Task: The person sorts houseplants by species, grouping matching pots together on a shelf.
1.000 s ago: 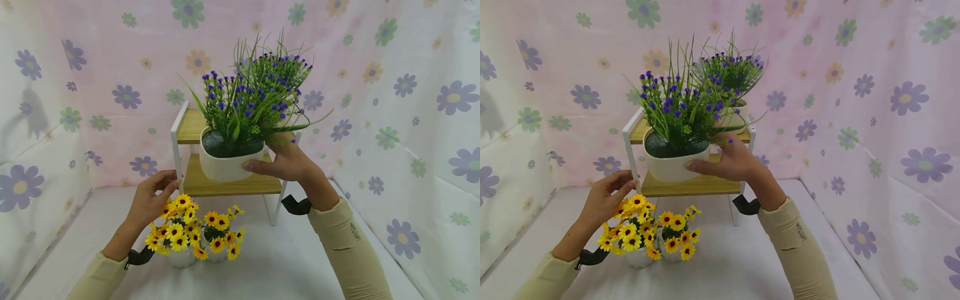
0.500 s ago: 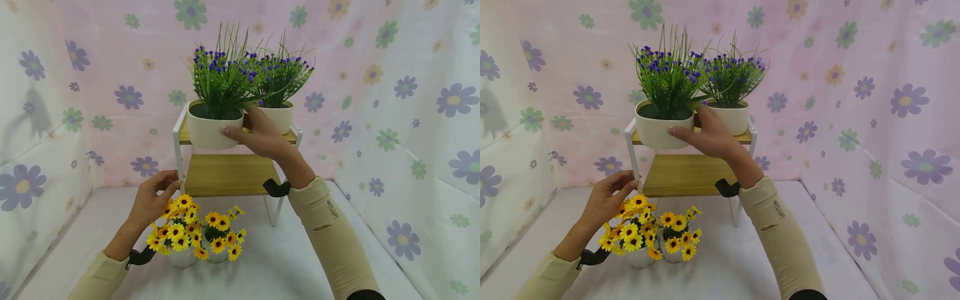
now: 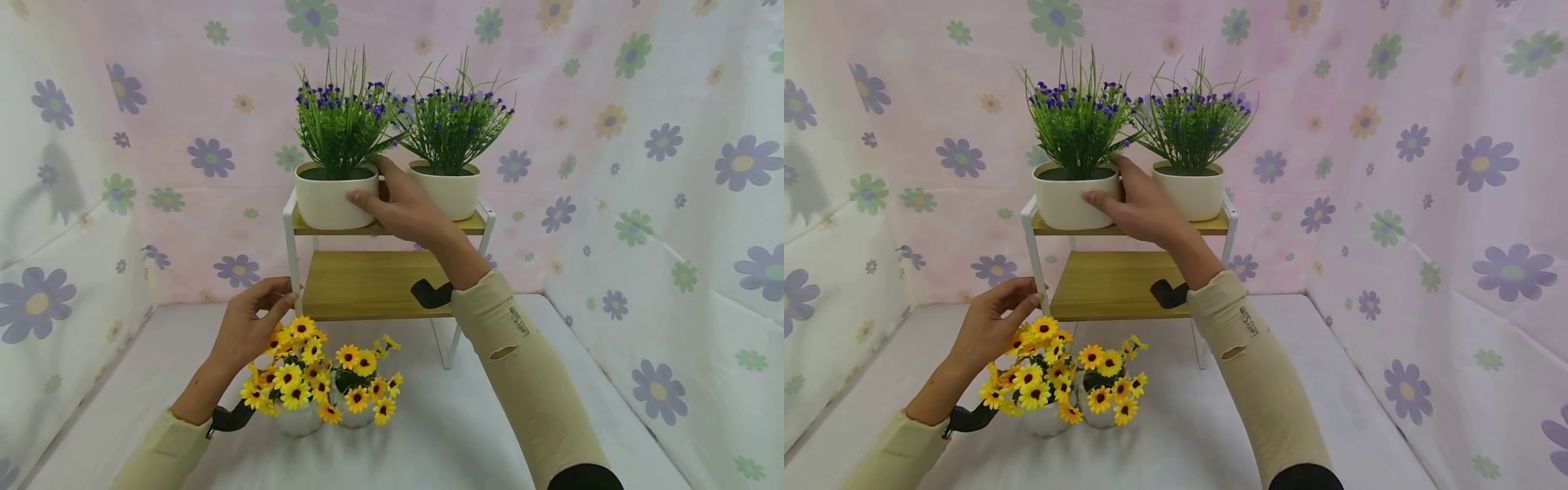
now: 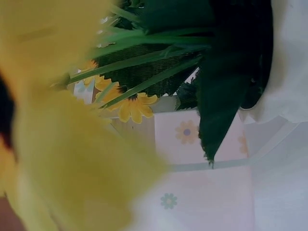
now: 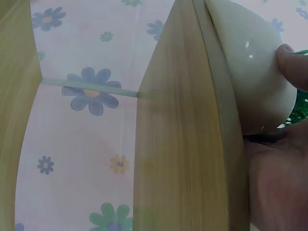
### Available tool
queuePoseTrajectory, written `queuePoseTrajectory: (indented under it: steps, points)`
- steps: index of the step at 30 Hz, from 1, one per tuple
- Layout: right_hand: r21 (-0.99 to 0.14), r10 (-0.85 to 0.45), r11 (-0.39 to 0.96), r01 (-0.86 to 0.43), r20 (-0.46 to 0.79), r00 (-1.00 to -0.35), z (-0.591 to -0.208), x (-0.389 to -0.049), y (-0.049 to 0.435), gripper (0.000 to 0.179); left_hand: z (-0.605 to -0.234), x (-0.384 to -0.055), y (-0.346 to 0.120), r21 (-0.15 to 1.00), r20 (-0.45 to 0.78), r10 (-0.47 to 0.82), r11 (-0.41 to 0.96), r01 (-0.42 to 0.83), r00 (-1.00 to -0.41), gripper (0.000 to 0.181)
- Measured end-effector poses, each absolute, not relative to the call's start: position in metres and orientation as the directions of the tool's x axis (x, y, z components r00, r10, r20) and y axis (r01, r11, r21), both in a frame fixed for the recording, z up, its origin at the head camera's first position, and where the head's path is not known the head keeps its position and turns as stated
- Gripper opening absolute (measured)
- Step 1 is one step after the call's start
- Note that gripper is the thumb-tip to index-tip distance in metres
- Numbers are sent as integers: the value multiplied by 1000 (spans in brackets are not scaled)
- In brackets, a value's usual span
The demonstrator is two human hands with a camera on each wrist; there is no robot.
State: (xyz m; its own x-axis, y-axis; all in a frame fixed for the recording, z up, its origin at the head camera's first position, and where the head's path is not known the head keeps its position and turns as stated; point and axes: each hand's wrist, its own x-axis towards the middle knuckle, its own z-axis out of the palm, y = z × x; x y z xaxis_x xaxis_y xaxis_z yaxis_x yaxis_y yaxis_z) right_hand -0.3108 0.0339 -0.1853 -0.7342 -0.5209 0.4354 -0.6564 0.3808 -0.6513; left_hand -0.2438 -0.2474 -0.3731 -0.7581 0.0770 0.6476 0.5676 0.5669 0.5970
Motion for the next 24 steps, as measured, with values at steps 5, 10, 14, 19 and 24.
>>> queuePoseTrajectory:
  steps: [5, 10, 14, 19, 24]
  points:
    - [-665, -515, 404, -629, 402, -757, -183, -317, 28, 69, -373, -243, -247, 596, 648, 76, 568, 567, -758, 26]
    - [-659, -493, 433, -615, 398, -773, -181, -320, 26, 69, -373, -243, -247, 596, 649, 77, 566, 569, -757, 26]
    - [-655, -494, 439, -615, 396, -774, -182, -319, 27, 75, -372, -243, -246, 596, 648, 76, 569, 566, -758, 27]
    - [-668, -493, 410, -621, 410, -767, -184, -317, 28, 80, -372, -242, -246, 598, 648, 73, 569, 565, -758, 27]
    - [-683, -502, 373, -628, 421, -756, -186, -314, 31, 88, -372, -242, -246, 601, 652, 73, 557, 573, -755, 26]
